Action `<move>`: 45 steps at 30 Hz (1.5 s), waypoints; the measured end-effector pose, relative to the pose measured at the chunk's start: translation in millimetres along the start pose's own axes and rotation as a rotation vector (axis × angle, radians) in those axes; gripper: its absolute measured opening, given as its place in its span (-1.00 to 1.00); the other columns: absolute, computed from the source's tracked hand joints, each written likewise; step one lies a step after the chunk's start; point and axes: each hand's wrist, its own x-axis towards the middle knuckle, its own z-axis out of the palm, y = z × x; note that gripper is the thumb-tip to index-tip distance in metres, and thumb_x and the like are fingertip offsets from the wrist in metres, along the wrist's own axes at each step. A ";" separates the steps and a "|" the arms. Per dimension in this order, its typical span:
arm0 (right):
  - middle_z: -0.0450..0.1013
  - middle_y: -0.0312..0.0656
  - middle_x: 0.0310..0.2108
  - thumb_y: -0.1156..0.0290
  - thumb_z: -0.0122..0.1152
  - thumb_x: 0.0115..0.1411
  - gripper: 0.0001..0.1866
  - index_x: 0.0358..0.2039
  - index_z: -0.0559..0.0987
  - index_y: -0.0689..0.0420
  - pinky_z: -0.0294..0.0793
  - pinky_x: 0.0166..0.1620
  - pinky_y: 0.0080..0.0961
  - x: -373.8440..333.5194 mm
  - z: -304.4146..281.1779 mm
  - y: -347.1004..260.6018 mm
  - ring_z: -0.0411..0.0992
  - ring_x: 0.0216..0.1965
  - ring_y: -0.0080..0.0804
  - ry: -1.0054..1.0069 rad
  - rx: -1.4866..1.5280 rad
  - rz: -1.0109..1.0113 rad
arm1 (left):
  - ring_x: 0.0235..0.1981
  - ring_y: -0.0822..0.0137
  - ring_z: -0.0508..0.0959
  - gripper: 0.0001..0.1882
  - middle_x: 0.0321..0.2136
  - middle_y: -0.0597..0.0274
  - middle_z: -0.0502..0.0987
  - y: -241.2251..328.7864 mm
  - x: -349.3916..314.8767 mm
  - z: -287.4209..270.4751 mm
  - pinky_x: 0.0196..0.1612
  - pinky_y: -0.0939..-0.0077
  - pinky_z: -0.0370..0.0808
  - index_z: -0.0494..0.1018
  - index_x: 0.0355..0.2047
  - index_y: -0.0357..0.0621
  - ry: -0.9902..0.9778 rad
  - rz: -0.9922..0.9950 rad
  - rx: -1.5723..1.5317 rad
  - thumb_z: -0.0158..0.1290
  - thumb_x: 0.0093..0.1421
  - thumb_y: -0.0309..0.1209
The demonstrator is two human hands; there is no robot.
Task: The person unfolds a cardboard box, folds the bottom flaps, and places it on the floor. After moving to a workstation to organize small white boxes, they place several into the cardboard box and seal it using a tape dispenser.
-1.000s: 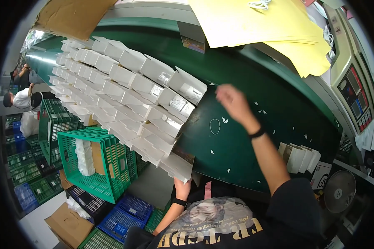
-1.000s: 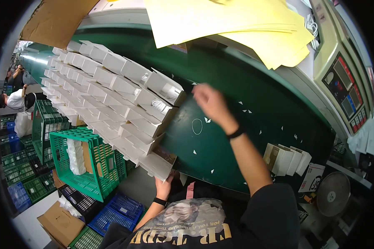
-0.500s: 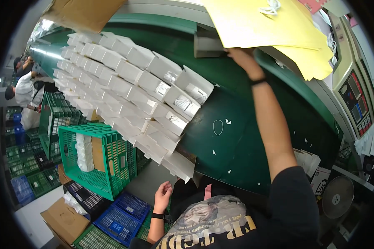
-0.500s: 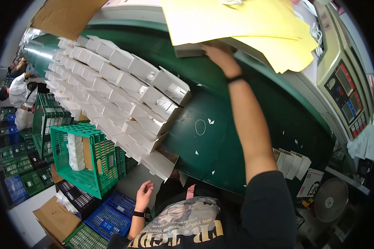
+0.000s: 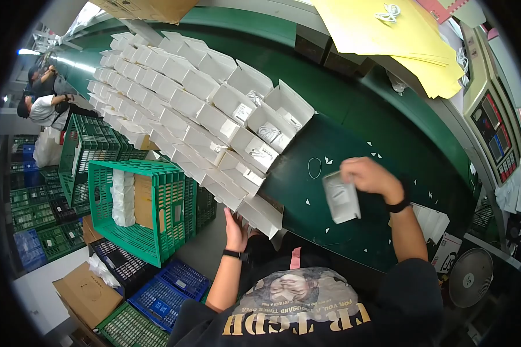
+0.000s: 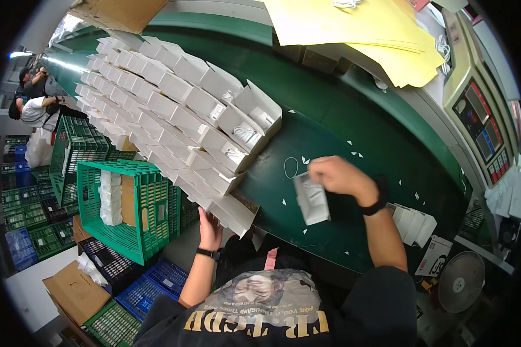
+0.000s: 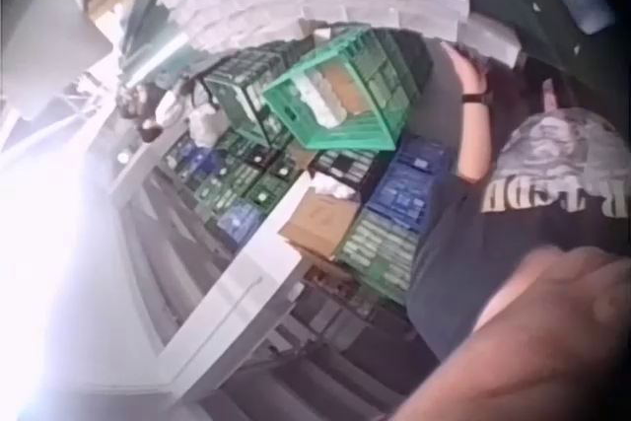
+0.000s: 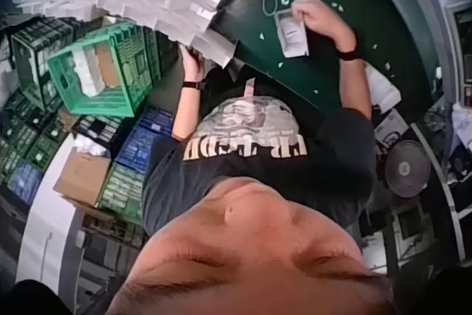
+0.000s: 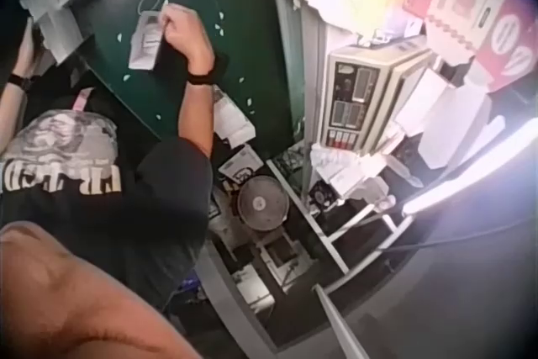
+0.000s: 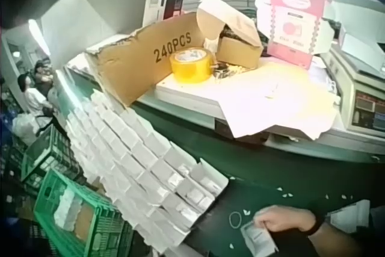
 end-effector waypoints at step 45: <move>0.52 -0.11 -0.08 0.03 -0.08 0.38 -0.54 0.05 0.52 0.10 0.40 0.09 -0.22 178.7 -191.6 244.4 0.46 -0.04 -0.10 0.959 -1.181 0.126 | 0.00 0.28 0.53 -0.64 -0.01 0.07 0.54 -11.7 -43.0 -116.4 0.08 0.44 0.41 0.37 0.12 -0.28 -0.173 0.154 0.597 -0.11 0.41 -0.36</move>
